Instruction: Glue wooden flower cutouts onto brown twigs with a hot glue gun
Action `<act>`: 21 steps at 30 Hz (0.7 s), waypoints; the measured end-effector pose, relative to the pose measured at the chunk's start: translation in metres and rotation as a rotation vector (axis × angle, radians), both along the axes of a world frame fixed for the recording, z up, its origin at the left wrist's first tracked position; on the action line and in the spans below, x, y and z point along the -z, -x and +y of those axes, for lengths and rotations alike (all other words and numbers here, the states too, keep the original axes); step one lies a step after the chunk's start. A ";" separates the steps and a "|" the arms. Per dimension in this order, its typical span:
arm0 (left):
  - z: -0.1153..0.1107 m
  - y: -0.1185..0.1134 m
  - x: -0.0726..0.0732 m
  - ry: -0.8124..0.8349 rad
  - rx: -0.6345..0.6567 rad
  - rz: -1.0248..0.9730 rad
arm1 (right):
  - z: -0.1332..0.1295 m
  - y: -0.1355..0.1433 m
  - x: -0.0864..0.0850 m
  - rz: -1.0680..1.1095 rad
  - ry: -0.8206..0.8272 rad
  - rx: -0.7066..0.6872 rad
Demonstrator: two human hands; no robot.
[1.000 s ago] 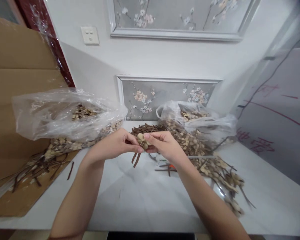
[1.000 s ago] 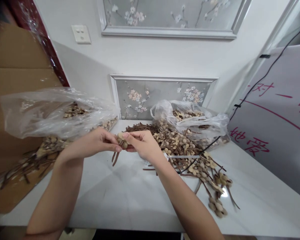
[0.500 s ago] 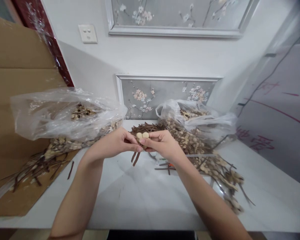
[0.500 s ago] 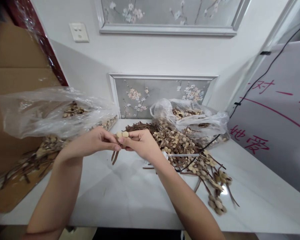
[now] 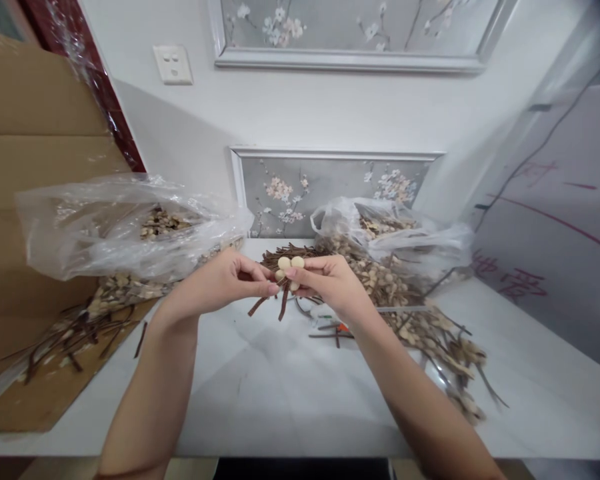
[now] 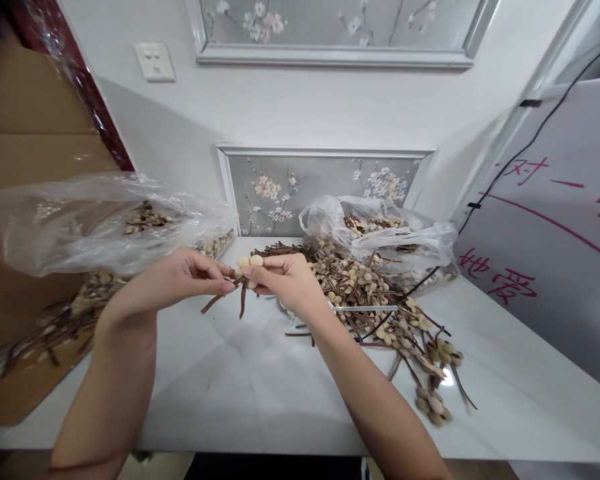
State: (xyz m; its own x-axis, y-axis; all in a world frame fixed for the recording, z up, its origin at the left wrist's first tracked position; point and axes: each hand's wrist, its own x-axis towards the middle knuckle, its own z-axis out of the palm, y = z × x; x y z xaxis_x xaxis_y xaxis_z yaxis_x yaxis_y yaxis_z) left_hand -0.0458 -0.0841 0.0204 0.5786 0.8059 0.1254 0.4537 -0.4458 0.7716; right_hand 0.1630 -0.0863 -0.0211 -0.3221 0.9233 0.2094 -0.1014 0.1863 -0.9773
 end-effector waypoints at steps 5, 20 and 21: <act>0.000 -0.001 0.001 -0.037 -0.015 -0.002 | -0.001 0.001 -0.001 0.031 0.045 0.002; 0.002 -0.001 0.015 -0.613 -0.028 0.098 | -0.001 0.001 0.000 0.120 0.037 0.028; 0.001 -0.004 0.015 -0.713 -0.017 0.131 | -0.001 0.000 -0.001 0.136 0.030 0.028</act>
